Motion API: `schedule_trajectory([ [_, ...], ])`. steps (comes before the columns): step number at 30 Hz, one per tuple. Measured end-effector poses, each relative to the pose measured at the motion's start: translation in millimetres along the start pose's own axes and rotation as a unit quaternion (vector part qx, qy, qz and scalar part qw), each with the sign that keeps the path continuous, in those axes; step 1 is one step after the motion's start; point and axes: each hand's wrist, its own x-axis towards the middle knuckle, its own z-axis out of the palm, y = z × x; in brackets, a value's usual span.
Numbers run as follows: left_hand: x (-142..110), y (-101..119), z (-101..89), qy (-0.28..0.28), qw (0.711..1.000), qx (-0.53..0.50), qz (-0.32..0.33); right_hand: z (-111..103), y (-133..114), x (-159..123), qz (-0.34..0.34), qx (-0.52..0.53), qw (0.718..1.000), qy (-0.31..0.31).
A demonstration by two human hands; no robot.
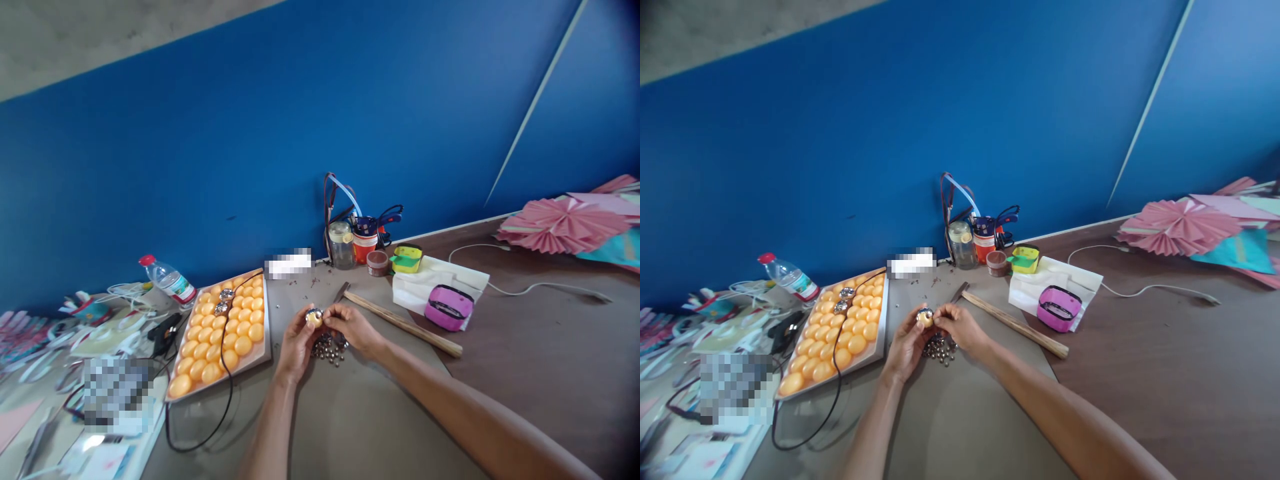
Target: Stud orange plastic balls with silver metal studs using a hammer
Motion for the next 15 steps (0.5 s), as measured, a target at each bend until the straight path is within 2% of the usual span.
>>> schedule_trajectory([
  [7,-0.8,-1.9,-0.1,0.0,1.0,0.015,0.001,-0.5,2.5,0.9,-0.002,-0.018,1.0,-0.003],
  [15,-2.8,-3.5,-0.9,0.003,0.999,0.036,0.001,0.3,5.7,1.9,-0.004,-0.027,0.999,0.022],
])
